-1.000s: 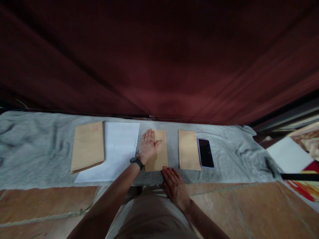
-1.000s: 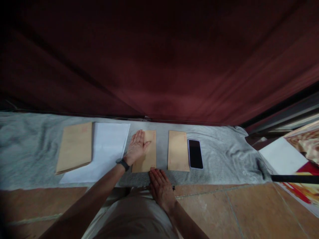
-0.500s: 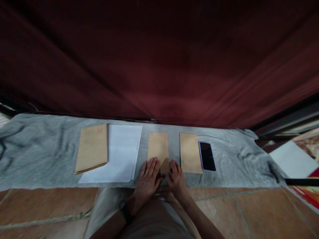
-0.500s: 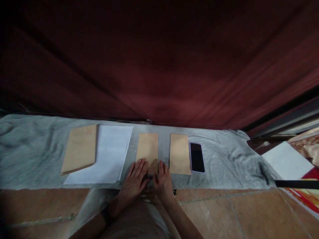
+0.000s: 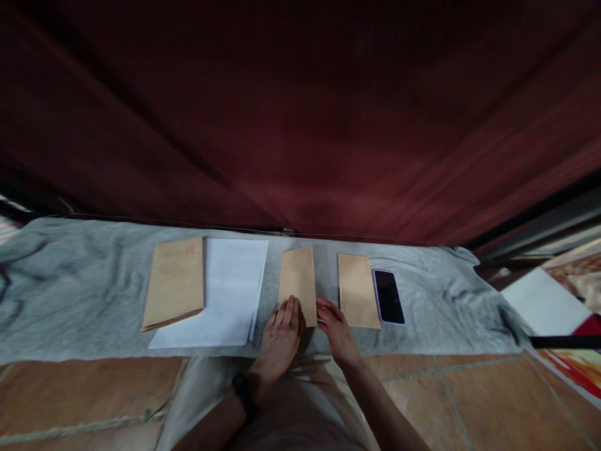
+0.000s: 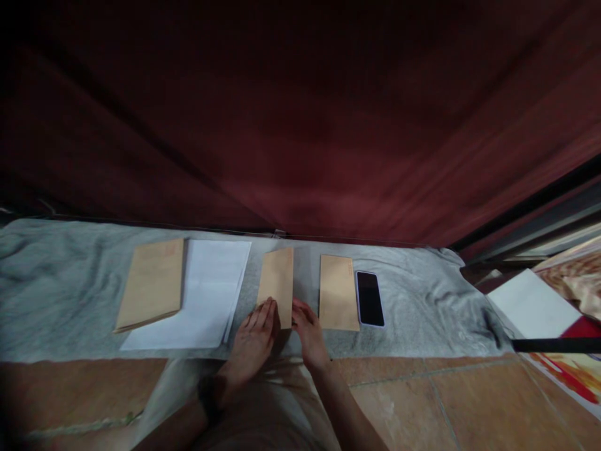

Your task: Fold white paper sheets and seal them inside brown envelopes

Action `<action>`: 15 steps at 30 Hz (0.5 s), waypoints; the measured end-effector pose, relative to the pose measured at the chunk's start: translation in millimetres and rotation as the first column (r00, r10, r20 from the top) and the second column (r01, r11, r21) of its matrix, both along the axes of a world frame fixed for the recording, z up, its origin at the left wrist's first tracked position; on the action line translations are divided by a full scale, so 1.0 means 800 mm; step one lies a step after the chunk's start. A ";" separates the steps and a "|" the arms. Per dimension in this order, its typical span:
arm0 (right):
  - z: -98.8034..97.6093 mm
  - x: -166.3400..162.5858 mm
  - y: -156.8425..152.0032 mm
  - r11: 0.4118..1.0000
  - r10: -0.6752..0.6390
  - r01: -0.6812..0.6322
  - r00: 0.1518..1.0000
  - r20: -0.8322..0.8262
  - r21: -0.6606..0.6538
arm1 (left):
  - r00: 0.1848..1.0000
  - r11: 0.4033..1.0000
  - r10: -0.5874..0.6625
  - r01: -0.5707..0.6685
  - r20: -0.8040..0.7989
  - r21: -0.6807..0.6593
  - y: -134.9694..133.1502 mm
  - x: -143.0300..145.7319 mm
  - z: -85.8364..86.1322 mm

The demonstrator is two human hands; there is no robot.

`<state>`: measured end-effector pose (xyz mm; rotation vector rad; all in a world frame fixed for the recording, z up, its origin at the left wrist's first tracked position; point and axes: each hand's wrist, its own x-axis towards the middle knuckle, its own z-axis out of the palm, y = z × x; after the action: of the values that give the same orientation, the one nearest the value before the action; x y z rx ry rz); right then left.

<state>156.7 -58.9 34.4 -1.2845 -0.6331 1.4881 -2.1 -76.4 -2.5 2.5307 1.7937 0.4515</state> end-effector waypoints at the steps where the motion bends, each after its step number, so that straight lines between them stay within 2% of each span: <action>1: 0.010 -0.004 -0.002 1.000 0.003 -0.003 1.000 -0.011 0.020 | 0.998 1.000 0.026 -0.026 0.053 -0.001 0.003 0.000 0.010; 3: 0.025 -0.010 -0.002 0.995 0.032 -0.030 0.999 -0.017 0.098 | 0.970 0.996 0.085 -0.083 0.228 -0.020 0.014 -0.004 0.033; 4: 0.030 -0.011 -0.002 0.988 0.049 -0.049 0.999 -0.003 0.145 | 0.927 0.992 0.126 -0.117 0.352 -0.048 0.020 -0.006 0.045; 5: 0.035 -0.012 0.000 0.979 0.066 -0.070 0.997 0.029 0.192 | 0.850 0.984 0.179 -0.150 0.496 -0.099 0.027 -0.009 0.056; 6: 0.038 -0.012 0.002 0.969 0.075 -0.091 0.994 0.078 0.231 | 0.724 0.968 0.250 -0.178 0.643 -0.176 0.033 -0.011 0.066; 8: 0.038 -0.011 0.006 0.950 0.071 -0.131 0.975 0.212 0.284 | 0.356 0.912 0.410 -0.171 0.840 -0.373 0.043 -0.012 0.077; 10: 0.029 -0.009 0.008 0.932 0.051 -0.166 0.940 0.337 0.322 | -0.028 0.851 0.521 -0.054 0.853 -0.522 0.047 -0.007 0.076; 11: 0.022 -0.009 0.009 0.922 0.043 -0.186 0.921 0.387 0.340 | -0.178 0.825 0.559 0.020 0.810 -0.565 0.047 -0.003 0.070; 12: 0.014 -0.008 0.008 0.911 0.034 -0.206 0.902 0.430 0.358 | -0.289 0.800 0.592 0.096 0.753 -0.592 0.046 0.002 0.062; 13: 0.004 -0.008 0.007 0.899 0.028 -0.226 0.884 0.467 0.374 | -0.364 0.770 0.627 0.162 0.689 -0.617 0.044 0.008 0.053; 15: -0.015 -0.008 0.004 0.880 0.016 -0.260 0.853 0.521 0.398 | -0.429 0.706 0.698 0.279 0.573 -0.651 0.037 0.018 0.035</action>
<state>150.6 -56.0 22.5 -1.2647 -1.3690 1.0083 12.3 -46.6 25.7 0.2305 1.0908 1.2312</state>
